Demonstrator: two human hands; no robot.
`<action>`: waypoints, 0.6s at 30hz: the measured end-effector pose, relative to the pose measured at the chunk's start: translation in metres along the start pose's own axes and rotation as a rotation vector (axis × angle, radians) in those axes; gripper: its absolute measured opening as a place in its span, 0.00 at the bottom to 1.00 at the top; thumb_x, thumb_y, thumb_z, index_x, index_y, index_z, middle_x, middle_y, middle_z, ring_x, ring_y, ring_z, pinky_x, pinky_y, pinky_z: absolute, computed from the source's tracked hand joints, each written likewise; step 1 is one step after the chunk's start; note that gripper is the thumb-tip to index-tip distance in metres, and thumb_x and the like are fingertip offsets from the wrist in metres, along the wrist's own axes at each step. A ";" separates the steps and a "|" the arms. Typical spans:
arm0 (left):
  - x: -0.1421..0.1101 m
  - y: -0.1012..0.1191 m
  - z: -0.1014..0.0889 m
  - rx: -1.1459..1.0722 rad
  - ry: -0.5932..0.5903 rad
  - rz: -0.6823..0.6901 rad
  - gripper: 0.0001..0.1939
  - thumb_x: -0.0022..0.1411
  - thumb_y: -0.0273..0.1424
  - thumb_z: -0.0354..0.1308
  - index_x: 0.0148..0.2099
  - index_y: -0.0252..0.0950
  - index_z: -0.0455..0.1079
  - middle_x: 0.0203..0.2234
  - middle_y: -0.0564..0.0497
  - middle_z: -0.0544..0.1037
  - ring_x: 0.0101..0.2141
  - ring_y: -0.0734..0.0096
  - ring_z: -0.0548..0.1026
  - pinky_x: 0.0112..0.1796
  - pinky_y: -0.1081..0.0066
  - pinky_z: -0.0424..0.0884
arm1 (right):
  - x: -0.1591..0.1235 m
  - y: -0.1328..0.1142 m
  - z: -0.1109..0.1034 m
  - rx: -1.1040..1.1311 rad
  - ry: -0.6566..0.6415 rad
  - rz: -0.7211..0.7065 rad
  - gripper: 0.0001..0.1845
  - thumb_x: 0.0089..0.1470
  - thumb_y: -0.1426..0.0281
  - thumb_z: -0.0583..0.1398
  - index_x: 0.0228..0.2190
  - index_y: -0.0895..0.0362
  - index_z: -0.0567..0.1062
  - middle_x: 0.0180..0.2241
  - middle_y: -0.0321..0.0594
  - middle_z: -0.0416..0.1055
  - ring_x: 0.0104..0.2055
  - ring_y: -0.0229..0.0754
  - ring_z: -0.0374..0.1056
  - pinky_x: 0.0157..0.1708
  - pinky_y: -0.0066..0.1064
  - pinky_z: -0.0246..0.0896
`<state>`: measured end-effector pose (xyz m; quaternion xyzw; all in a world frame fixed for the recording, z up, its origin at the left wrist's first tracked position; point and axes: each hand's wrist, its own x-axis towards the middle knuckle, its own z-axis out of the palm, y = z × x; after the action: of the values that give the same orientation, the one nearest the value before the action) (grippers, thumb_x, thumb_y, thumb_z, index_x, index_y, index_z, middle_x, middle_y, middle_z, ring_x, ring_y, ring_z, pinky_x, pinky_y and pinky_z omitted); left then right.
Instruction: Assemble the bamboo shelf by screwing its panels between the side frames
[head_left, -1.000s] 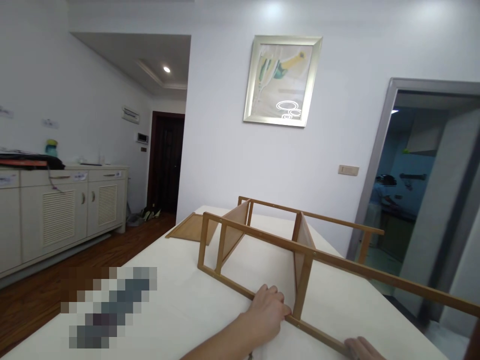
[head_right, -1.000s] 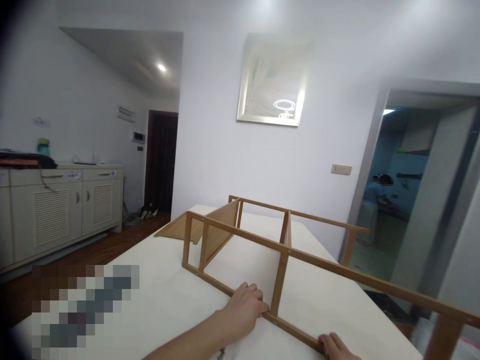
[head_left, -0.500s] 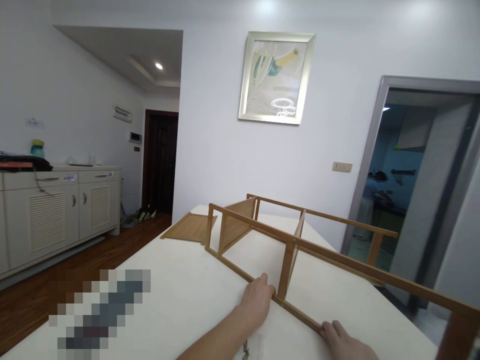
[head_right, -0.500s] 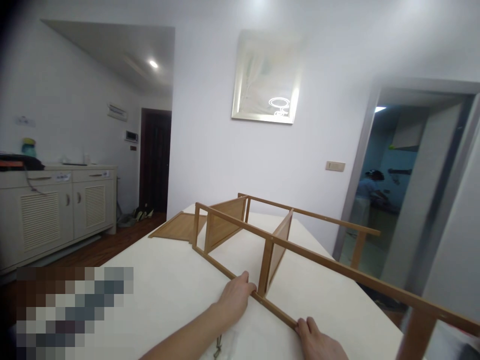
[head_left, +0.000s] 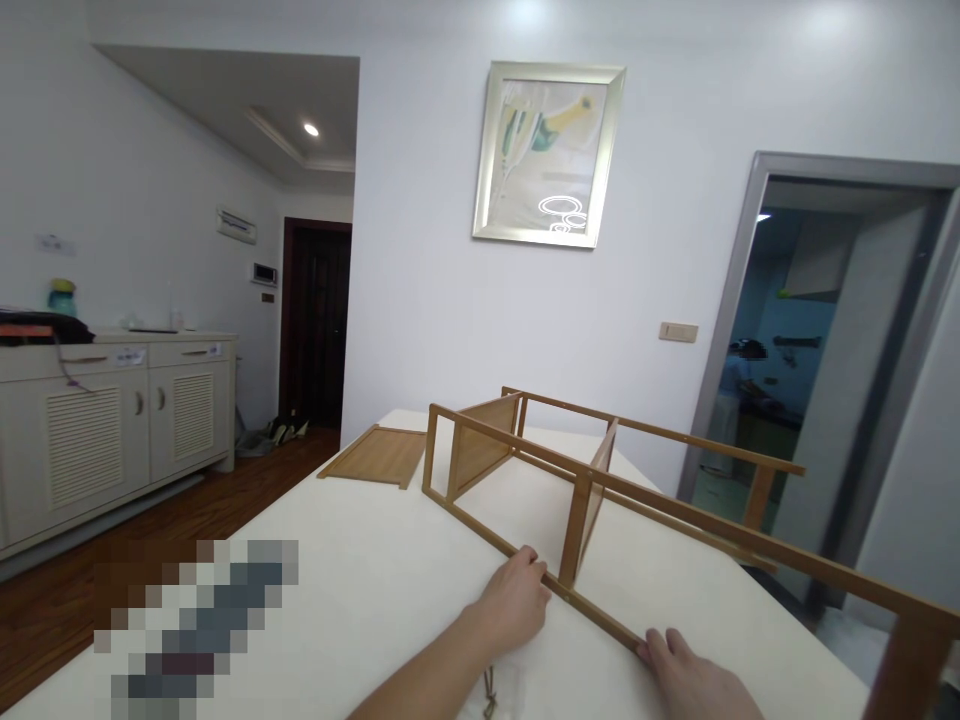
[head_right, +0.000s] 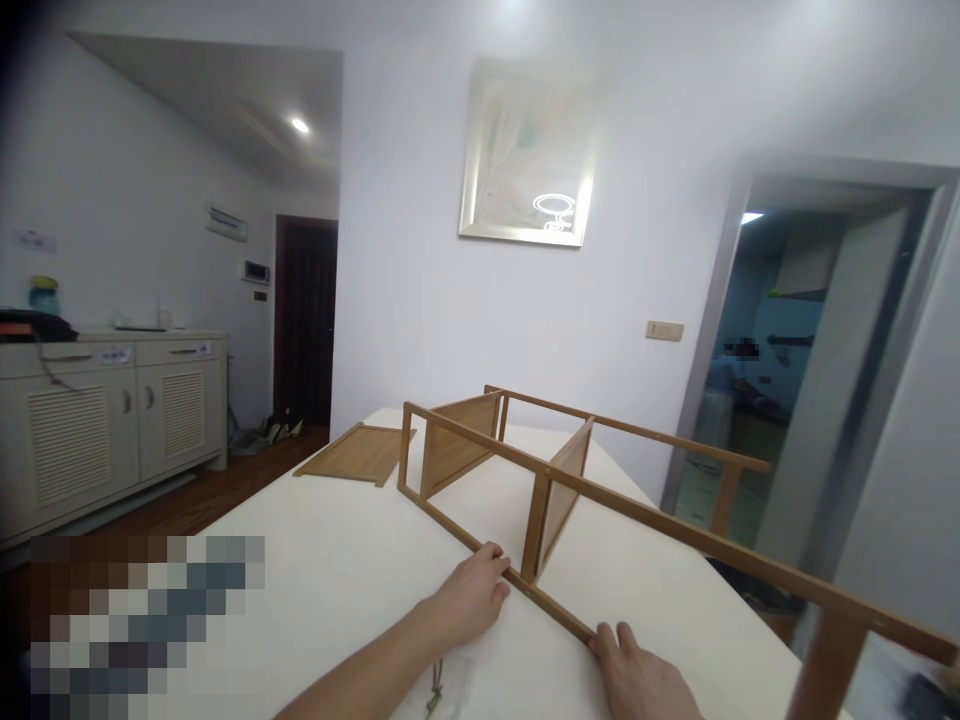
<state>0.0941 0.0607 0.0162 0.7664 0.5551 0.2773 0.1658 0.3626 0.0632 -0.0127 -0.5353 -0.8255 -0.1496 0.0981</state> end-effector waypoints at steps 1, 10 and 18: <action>0.000 -0.001 0.000 -0.003 -0.006 0.003 0.23 0.62 0.31 0.47 0.58 0.31 0.67 0.55 0.39 0.68 0.53 0.57 0.69 0.57 0.64 0.61 | 0.002 -0.003 0.000 -0.009 0.007 -0.007 0.16 0.62 0.76 0.45 0.36 0.55 0.71 0.31 0.43 0.70 0.26 0.44 0.73 0.23 0.29 0.52; -0.003 -0.008 0.014 -0.154 0.063 -0.037 0.26 0.63 0.31 0.46 0.61 0.29 0.64 0.62 0.41 0.62 0.61 0.62 0.61 0.61 0.67 0.54 | 0.032 -0.031 -0.012 -0.059 -0.025 -0.018 0.12 0.61 0.76 0.48 0.37 0.57 0.71 0.32 0.45 0.71 0.29 0.45 0.74 0.22 0.29 0.51; -0.008 0.009 0.028 -0.112 0.114 -0.108 0.24 0.61 0.27 0.45 0.58 0.27 0.65 0.56 0.39 0.69 0.57 0.61 0.65 0.59 0.65 0.58 | 0.054 -0.060 -0.029 -0.103 -0.079 -0.007 0.14 0.59 0.83 0.48 0.38 0.61 0.71 0.34 0.48 0.73 0.34 0.47 0.75 0.27 0.29 0.56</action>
<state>0.1164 0.0515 -0.0030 0.7079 0.5878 0.3419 0.1912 0.2854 0.0762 0.0233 -0.5420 -0.8219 -0.1712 0.0374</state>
